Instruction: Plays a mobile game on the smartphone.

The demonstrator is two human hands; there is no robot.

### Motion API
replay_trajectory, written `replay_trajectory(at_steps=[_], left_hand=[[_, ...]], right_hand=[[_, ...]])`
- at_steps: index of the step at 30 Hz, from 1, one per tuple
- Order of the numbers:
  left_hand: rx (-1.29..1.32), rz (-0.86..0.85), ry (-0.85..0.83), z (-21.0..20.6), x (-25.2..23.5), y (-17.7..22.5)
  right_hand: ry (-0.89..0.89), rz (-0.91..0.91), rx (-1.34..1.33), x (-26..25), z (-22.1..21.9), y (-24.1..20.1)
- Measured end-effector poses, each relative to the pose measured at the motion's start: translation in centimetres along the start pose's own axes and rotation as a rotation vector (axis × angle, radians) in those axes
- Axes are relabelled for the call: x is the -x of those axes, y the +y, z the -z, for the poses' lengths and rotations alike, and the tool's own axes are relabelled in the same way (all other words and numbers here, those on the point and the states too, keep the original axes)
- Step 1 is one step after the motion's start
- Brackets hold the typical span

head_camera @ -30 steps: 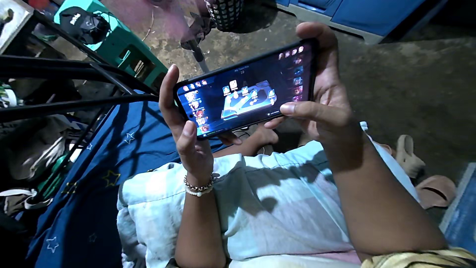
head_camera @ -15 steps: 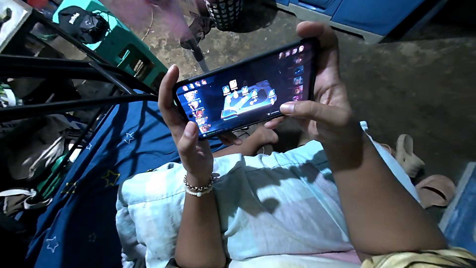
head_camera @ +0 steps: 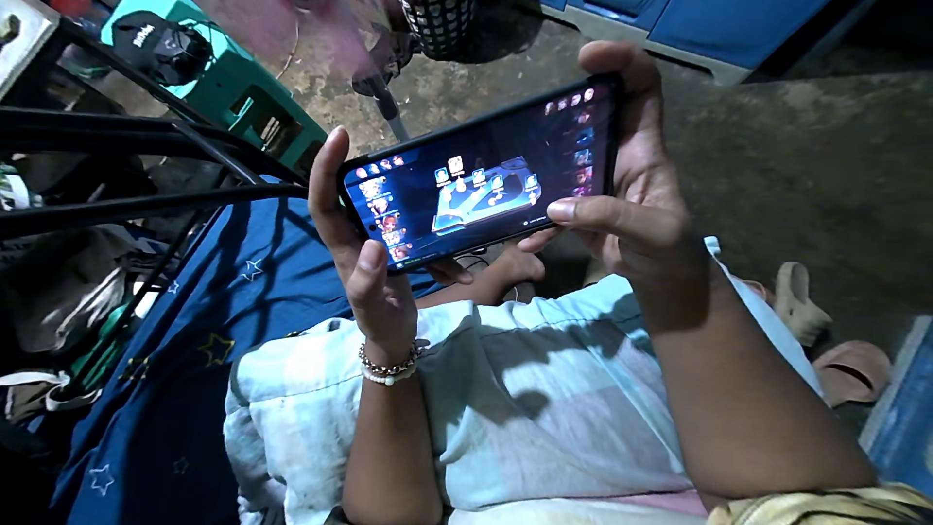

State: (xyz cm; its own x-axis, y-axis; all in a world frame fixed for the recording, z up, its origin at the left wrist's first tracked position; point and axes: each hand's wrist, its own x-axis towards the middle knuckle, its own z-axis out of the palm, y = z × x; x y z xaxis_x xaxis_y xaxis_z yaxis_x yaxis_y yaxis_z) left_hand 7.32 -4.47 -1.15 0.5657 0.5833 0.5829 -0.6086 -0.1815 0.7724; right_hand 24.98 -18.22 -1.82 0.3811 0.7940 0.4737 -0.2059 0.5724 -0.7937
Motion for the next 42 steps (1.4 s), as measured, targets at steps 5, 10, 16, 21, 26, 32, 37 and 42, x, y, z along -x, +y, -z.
replay_trajectory(at_steps=[5, 10, 16, 21, 26, 32, 37, 42], left_hand=[[0.016, -0.004, -0.004, 0.00, -0.03, -0.01], [0.002, 0.004, -0.004, 0.04, 0.01, 0.03], [0.011, 0.016, 0.005, -0.03, -0.03, 0.11], [0.020, 0.017, -0.002, 0.00, -0.02, 0.06], [0.024, 0.012, 0.002, -0.06, -0.02, 0.03], [0.006, 0.010, -0.006, -0.01, -0.03, 0.00], [0.011, 0.010, -0.004, 0.06, -0.04, -0.03], [0.001, 0.005, -0.008, 0.04, -0.02, -0.02]], right_hand=[[0.005, -0.008, 0.000, 0.02, 0.03, -0.03], [0.004, -0.009, 0.000, 0.01, 0.00, 0.01], [0.007, -0.001, 0.011, -0.01, 0.05, 0.11], [0.003, 0.002, 0.008, -0.01, 0.07, 0.08], [0.018, -0.002, 0.019, 0.04, 0.05, 0.09], [0.017, 0.006, 0.015, 0.01, 0.02, 0.04], [0.006, 0.012, 0.034, -0.01, 0.10, 0.10], [0.008, 0.007, 0.025, -0.02, 0.09, 0.08]])
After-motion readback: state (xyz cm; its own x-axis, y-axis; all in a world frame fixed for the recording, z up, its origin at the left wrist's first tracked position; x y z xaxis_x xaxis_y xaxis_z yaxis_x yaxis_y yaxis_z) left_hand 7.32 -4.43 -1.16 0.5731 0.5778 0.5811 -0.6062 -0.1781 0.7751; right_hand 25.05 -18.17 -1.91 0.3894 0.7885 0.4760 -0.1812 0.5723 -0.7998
